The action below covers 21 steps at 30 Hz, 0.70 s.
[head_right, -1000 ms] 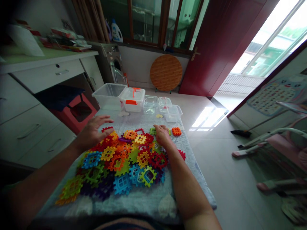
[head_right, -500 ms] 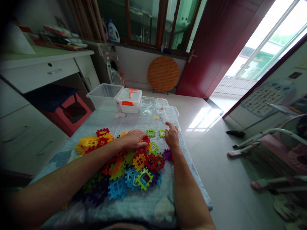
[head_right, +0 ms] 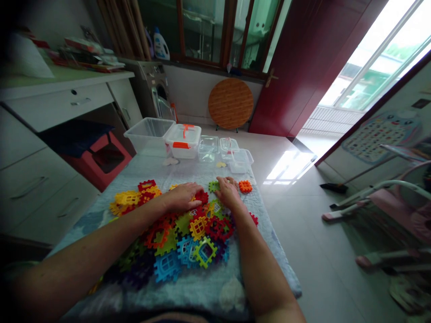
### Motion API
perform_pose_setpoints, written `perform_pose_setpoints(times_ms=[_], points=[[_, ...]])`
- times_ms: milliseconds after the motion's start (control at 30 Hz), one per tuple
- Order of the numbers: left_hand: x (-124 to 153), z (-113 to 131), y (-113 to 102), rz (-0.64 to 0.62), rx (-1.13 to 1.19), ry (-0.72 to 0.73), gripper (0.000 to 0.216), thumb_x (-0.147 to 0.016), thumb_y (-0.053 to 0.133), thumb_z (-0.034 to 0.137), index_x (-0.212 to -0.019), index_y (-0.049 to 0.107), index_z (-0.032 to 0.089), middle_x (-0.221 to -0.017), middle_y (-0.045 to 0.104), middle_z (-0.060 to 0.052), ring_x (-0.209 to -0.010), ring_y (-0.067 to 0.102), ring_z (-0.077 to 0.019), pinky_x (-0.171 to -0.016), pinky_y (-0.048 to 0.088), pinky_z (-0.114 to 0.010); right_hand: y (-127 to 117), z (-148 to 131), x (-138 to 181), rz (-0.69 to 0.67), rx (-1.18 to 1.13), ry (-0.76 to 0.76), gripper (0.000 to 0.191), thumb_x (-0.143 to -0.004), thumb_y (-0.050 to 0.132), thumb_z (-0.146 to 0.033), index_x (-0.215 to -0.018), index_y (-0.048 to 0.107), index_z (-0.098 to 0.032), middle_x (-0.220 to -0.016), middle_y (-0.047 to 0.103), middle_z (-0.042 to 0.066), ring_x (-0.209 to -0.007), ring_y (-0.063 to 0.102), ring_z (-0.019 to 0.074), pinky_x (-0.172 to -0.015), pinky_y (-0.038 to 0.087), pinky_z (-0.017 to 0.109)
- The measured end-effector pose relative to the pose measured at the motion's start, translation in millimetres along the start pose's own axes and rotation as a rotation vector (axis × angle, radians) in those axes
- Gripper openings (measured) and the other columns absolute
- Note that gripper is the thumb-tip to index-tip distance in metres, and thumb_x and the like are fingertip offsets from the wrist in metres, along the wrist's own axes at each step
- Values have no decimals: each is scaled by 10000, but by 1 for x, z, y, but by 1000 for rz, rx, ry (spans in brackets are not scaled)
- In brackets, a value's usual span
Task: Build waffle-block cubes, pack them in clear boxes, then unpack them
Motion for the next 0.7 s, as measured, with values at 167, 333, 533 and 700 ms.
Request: perform_pose_setpoints(times_ms=[167, 333, 533, 700], points=[[5, -2, 2, 3, -39, -33, 362, -870, 523, 416, -1135, 609, 185, -1145, 677, -121, -1050, 630, -278, -915, 464, -390, -5, -1, 2, 15, -8, 6, 524, -834, 641, -254, -1336, 506, -194, -1312, 601, 119, -1288, 396, 328, -1056, 294, 479], [9, -4, 2, 20, -91, -32, 340, -904, 482, 402, -1116, 627, 180, -1145, 669, -132, -1077, 618, -285, -919, 452, -410, -31, -3, 15, 29, -134, -26, 324, -838, 612, -200, -1160, 605, -167, -1099, 668, 100, -1036, 570, 229, -930, 415, 356], [34, -15, -19, 153, -49, -10, 309, -912, 495, 400, -1072, 654, 189, -1134, 656, -109, -1104, 582, -255, -998, 401, -419, -27, -7, 32, -259, -137, -85, 178, -781, 624, -164, -955, 663, -165, -832, 651, 28, -731, 565, 143, -691, 405, 249], [84, -60, -36, 352, 135, -132, 443, -893, 448, 518, -1067, 650, 164, -1219, 624, -128, -1157, 561, -264, -1049, 394, -406, -13, -9, 29, -236, -51, -44, 97, -725, 611, -135, -806, 646, -175, -784, 627, 20, -744, 533, 146, -678, 363, 241]])
Point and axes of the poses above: each hand's wrist, its own x-axis away from the middle knuckle, its own y-axis out of the palm, z = x × y, the point moved 5 cm from there along -x, towards the middle knuckle
